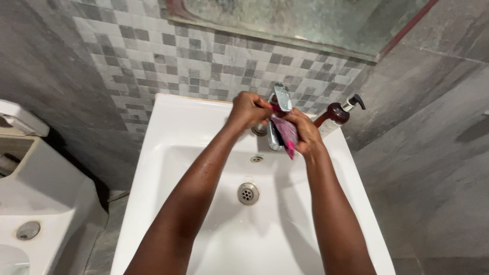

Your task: The person cleans a bathroom sink and faucet by applying soap from a bottle onto a sponge and scrubbing the surfaces of the faucet and the sink's rim.

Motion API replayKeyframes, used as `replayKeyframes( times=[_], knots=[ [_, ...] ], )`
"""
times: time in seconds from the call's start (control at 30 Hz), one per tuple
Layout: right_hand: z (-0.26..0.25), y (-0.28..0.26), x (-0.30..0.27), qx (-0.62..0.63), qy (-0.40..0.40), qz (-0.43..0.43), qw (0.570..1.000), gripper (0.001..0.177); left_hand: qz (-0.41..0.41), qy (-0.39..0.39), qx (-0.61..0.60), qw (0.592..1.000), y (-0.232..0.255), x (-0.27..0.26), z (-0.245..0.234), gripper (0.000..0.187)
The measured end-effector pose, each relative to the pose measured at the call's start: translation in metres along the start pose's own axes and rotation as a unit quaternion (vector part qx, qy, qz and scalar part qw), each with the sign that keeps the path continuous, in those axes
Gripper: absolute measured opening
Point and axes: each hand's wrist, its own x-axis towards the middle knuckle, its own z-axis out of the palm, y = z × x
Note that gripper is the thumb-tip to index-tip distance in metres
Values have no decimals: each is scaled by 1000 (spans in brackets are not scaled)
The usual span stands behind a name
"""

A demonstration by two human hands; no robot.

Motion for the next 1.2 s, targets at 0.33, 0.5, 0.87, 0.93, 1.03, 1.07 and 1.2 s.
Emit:
replayKeyframes(
  times=[0.33, 0.5, 0.87, 0.93, 1.03, 1.07, 1.2],
  knots=[
    [64, -6, 4, -312, 105, -116, 937, 48, -106, 91, -129, 982, -27, 3, -8, 2],
    [45, -5, 20, -245, 34, -69, 966, 37, -115, 88, -181, 973, -36, 4, 0, 3],
    [35, -11, 18, -200, -27, -35, 979, 29, -48, 98, -125, 986, -38, 12, 10, 10],
    [51, -8, 12, -281, -2, -74, 957, 28, -97, 99, -177, 974, -53, 6, 11, 9],
    [49, -13, 17, -229, -3, -53, 972, 28, -111, 101, -146, 978, -45, 7, 3, 7],
    [40, -13, 22, -188, -32, -45, 981, 29, -107, 103, -119, 982, -38, 6, 3, 6],
    [-5, 5, 39, 66, -84, 63, 992, 39, -26, 70, -139, 988, -15, -10, 8, 3]
  ],
)
